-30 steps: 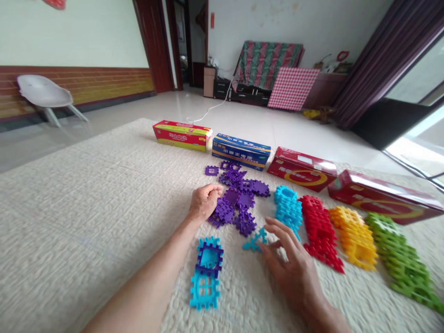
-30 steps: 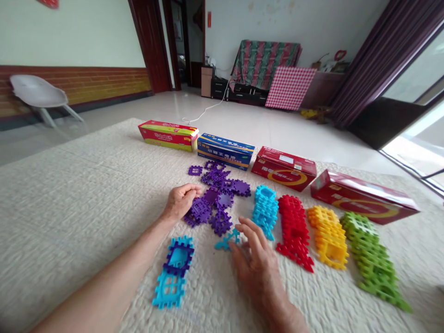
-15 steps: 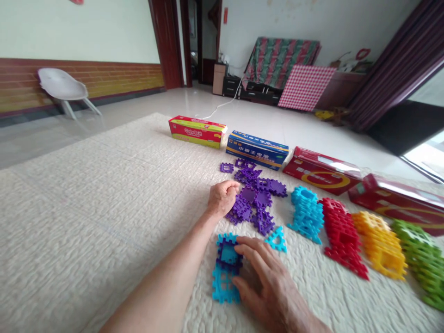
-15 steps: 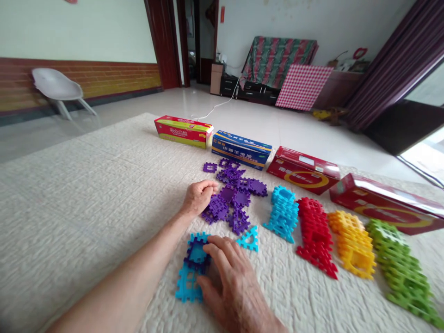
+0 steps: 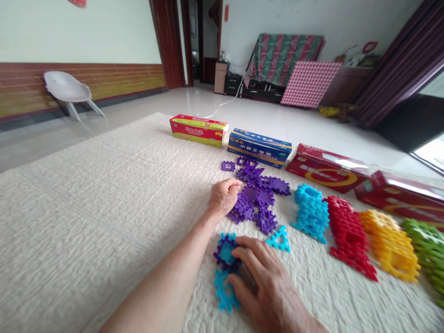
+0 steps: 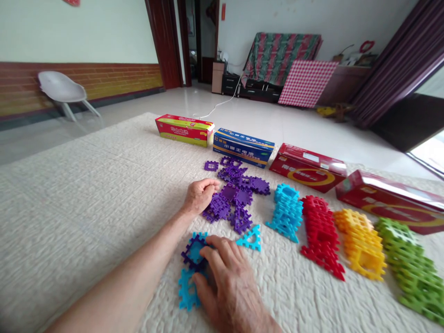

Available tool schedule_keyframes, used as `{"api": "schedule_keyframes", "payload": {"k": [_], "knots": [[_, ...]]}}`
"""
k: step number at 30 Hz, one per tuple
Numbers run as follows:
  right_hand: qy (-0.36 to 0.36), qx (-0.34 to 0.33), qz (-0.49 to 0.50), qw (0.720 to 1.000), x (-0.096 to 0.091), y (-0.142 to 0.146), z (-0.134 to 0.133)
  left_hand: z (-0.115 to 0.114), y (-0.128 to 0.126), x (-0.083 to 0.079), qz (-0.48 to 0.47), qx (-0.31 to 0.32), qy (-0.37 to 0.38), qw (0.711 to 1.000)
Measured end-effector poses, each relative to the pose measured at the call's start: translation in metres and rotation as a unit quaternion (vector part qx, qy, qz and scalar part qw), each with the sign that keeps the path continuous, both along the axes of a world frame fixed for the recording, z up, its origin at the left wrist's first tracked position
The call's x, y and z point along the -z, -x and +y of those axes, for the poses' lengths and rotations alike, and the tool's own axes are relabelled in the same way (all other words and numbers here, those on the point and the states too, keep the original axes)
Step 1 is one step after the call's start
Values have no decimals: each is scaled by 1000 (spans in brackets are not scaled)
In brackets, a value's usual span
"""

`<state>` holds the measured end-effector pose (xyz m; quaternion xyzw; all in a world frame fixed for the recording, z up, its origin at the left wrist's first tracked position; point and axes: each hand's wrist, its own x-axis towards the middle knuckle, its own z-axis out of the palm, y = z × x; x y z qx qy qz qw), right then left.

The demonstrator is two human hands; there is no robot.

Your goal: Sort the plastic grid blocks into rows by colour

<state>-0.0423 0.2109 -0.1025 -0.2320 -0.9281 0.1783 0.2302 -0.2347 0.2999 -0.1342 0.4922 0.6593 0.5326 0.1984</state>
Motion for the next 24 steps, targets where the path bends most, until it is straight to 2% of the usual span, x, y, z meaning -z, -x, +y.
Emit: {"api": "schedule_keyframes", "payload": {"k": [6, 10, 14, 19, 21, 24], "knots": [[-51, -17, 51, 997, 8, 0, -2, -1, -1, -2, 5, -2, -2, 1000], [-56, -18, 80, 995, 9, -4, 2, -1, -1, -4, 8, -4, -6, 1000], [-92, 24, 101, 990, 7, -12, 18, -1, -1, -3, 11, -4, -4, 1000], [-157, 85, 75, 981, 12, -20, 36, -1, 0, -2, 11, -4, 0, 1000], [-153, 84, 68, 982, 11, -20, 34, -1, 0, -1, 10, -3, 0, 1000], [-99, 26, 54, 993, 3, -16, 23, -1, -1, -1, 8, -4, -1, 1000]]}}
